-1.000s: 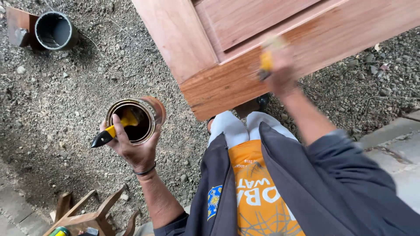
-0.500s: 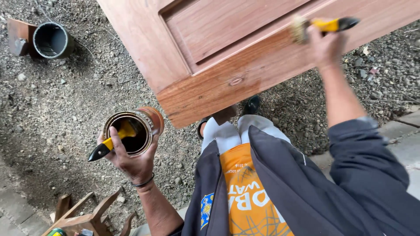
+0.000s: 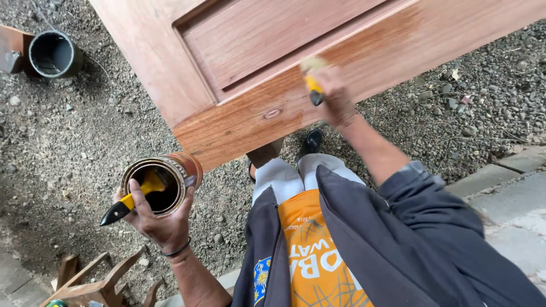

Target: Applying wood stain to a wooden door using a paintbrush

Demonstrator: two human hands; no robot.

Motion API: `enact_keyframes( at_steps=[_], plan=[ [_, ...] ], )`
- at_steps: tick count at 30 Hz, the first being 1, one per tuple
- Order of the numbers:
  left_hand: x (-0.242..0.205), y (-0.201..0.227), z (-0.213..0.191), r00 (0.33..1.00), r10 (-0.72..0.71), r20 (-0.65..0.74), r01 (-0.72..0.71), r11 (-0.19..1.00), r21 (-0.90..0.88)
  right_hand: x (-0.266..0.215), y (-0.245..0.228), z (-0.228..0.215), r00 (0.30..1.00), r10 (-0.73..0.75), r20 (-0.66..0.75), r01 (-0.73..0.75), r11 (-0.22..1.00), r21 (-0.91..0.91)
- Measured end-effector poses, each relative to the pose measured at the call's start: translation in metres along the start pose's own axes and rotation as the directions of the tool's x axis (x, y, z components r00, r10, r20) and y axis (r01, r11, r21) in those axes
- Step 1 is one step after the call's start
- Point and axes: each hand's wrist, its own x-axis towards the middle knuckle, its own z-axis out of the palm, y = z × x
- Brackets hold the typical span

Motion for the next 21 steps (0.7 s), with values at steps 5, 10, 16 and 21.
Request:
enact_keyframes(
  at_steps=[5, 10, 16, 21],
  plan=[
    [0.003, 0.020, 0.002, 1.000, 0.025, -0.015, -0.024, 1.000, 0.009, 0.003, 0.039, -0.023, 0.932, 0.353, 0.081, -0.336, 0.764, 0.551],
    [0.006, 0.036, 0.004, 0.998, 0.054, -0.015, -0.054, 0.998, -0.019, -0.004, 0.155, -0.076, 0.852, 0.522, -0.036, -0.457, 0.776, 0.435],
    [0.006, 0.045, 0.001, 0.998, 0.066, -0.018, -0.066, 0.998, -0.012, -0.027, 0.277, -0.108, 0.867, 0.417, -0.273, -0.424, 0.905, 0.036],
    [0.004, 0.046, -0.003, 1.000, -0.005, -0.006, 0.005, 1.000, 0.025, -0.003, 0.212, -0.121, 0.897, 0.442, 0.015, -0.441, 0.897, -0.032]
  ],
)
